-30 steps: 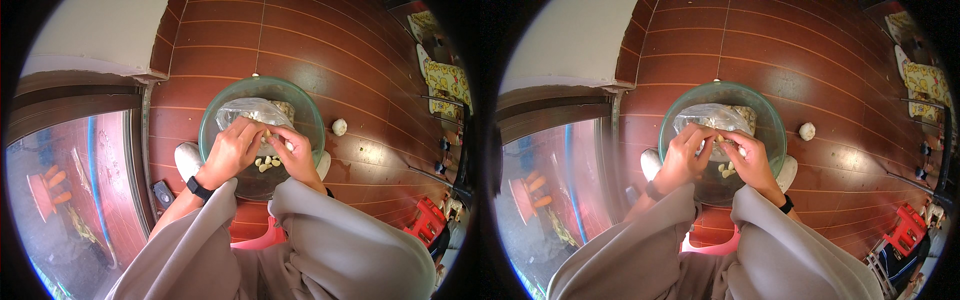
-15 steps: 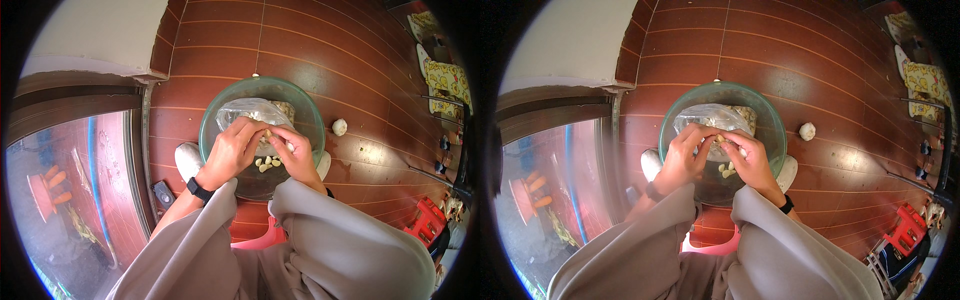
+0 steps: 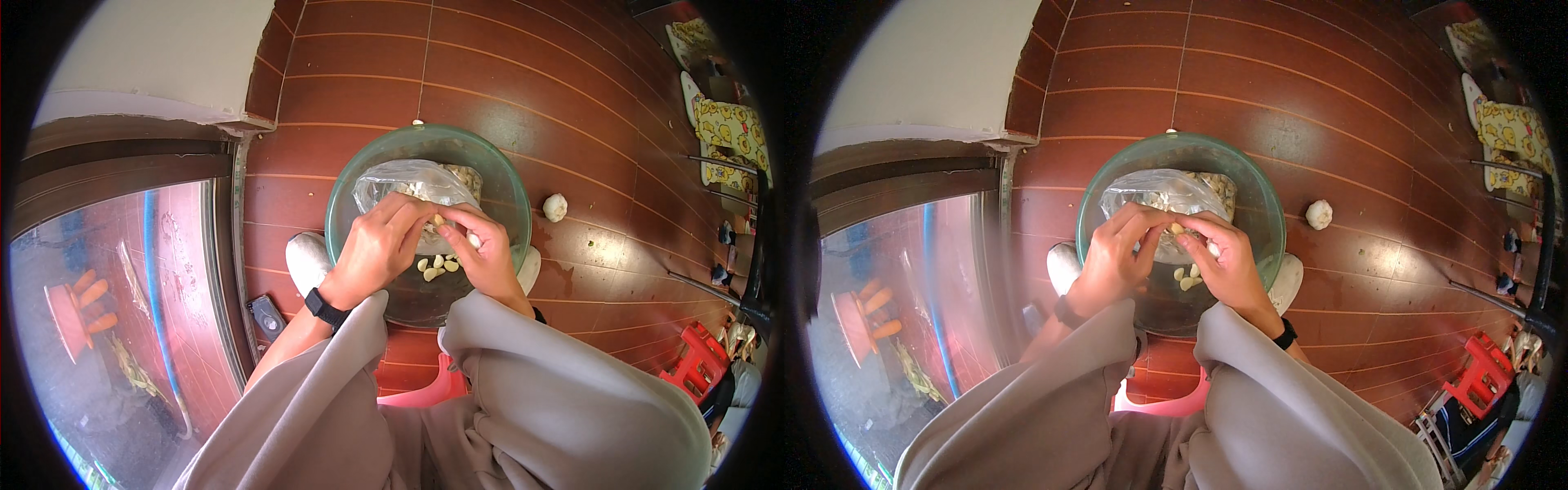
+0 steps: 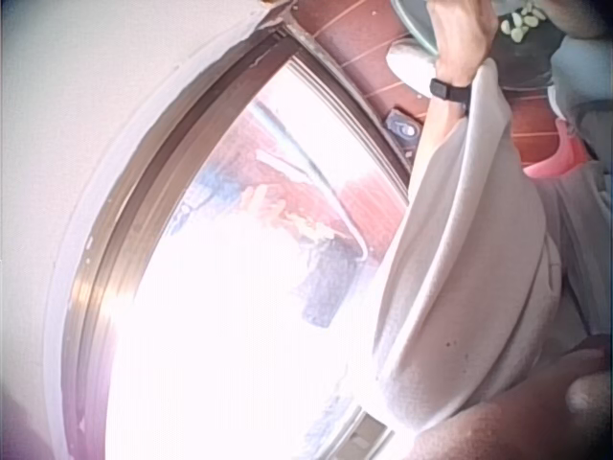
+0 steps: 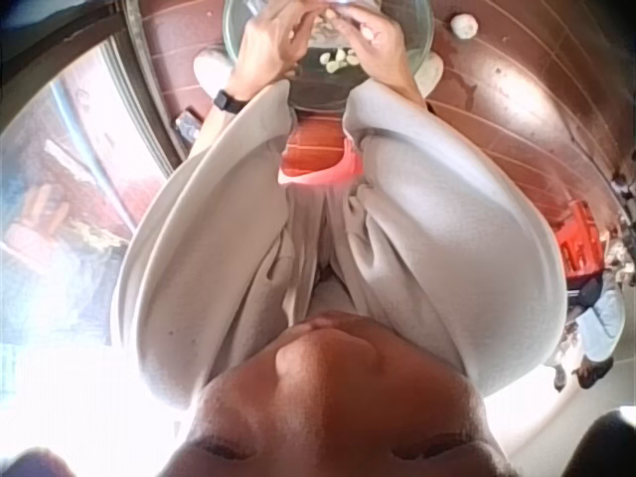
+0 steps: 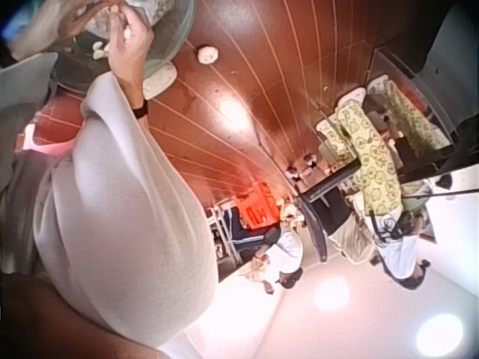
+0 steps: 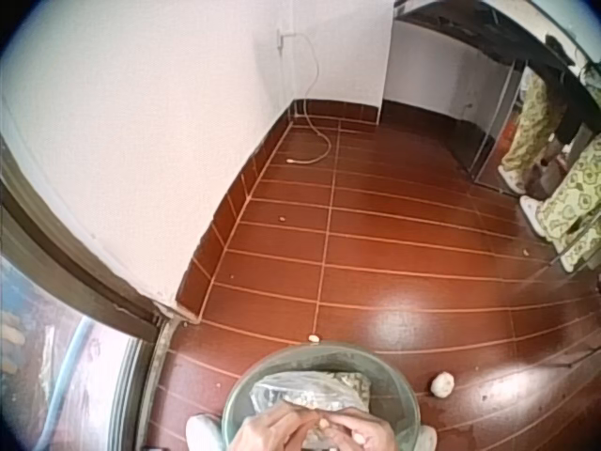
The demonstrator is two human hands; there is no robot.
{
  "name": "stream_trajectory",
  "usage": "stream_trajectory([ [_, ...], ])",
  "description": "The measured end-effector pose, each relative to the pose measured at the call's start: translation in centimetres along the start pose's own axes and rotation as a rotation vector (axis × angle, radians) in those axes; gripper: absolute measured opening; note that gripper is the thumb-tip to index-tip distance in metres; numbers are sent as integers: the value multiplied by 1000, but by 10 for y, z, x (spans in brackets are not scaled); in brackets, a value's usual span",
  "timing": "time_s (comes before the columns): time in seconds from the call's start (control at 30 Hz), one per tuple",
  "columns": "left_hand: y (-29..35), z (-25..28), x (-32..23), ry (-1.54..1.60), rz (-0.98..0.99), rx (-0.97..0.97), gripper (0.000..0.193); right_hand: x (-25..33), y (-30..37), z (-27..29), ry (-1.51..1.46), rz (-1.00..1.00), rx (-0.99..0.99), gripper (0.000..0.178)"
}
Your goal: The recorder is sitting on a stool and peeling garlic cloves from a bag into a bowl.
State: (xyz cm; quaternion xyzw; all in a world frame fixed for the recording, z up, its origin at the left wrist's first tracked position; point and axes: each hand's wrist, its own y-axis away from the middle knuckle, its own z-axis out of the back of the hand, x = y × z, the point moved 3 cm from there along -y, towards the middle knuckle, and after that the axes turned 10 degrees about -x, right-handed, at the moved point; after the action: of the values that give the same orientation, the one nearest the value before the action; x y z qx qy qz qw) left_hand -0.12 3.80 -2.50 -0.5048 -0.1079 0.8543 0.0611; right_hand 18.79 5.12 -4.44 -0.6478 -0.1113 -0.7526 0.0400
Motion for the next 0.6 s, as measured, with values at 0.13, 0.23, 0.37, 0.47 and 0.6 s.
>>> stream_trajectory([
  [0.13,0,1,0,3,17,-27,22,1,-1,0,-18,-16,13,26],
  [0.23,-1,2,-2,112,93,-33,22,1,0,0,-8,1,-19,27],
  [0.37,-1,1,-2,134,87,-30,21,0,-1,0,-5,6,-36,28],
  [0.47,1,0,-1,128,82,-37,20,-3,0,0,2,-5,-45,29],
  [0.6,0,1,-2,124,106,-28,21,-3,0,0,3,-4,-61,29],
])
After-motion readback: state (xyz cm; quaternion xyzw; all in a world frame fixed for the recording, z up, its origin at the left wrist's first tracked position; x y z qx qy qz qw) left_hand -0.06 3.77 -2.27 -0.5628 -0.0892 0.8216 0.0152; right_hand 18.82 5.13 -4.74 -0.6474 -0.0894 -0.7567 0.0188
